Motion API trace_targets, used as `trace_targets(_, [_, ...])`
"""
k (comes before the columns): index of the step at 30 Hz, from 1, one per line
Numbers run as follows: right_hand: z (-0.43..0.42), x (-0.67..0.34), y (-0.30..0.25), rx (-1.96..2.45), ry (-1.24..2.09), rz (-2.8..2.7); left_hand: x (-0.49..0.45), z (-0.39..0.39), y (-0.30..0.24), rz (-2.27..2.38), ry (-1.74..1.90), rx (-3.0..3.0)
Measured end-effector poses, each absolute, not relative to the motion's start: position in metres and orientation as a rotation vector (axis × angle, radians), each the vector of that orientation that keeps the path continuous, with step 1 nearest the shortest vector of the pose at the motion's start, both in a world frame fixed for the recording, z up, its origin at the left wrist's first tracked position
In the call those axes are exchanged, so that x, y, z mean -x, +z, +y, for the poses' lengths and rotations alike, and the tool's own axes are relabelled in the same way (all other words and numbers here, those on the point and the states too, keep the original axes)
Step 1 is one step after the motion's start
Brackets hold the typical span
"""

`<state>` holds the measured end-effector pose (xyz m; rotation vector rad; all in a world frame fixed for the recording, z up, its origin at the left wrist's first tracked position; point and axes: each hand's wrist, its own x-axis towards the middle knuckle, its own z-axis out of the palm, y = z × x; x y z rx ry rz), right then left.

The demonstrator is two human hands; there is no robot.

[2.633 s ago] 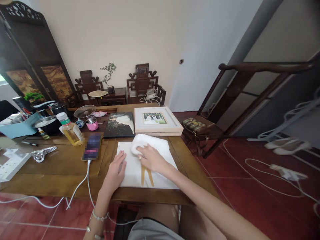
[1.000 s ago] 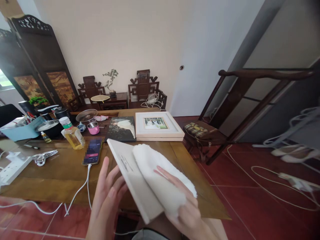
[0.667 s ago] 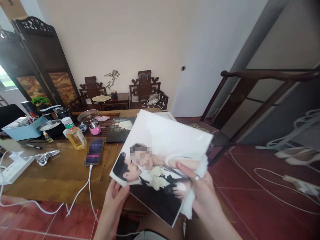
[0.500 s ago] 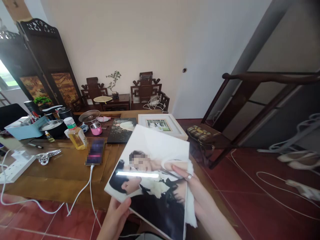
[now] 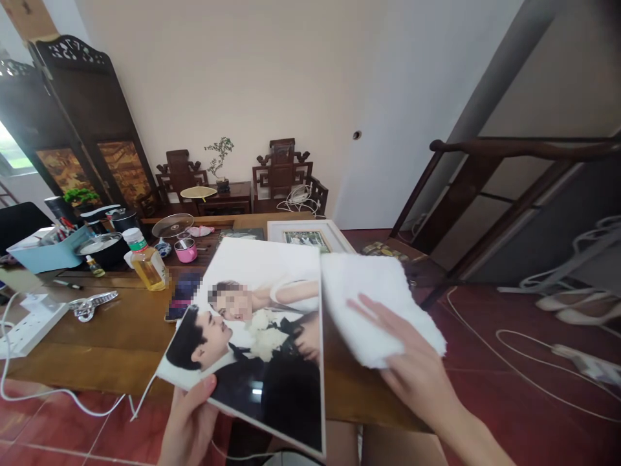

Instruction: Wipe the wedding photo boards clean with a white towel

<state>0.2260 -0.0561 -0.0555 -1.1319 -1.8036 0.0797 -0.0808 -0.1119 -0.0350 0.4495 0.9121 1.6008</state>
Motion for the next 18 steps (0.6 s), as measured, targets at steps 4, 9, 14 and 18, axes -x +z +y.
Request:
trace_targets(4, [-0.066,-0.212,-0.072,1.05,-0.136,-2.406,0.087,-0.106,-0.026,0.987,1.688,-0.43])
trace_targets(9, [-0.086,-0.207,-0.054,1.163,0.081,-2.497,0.098,-0.098,-0.032,1.027,1.714,-0.444])
trace_targets(14, [-0.086,-0.18,0.006,0.999,-0.019,-2.221,0.086,-0.081,-0.025,1.037,1.761,-0.502])
trace_targets(18, [-0.049,-0.111,0.027,0.878,-0.164,-2.391,0.069,-0.051,-0.012,0.992,1.798,-0.618])
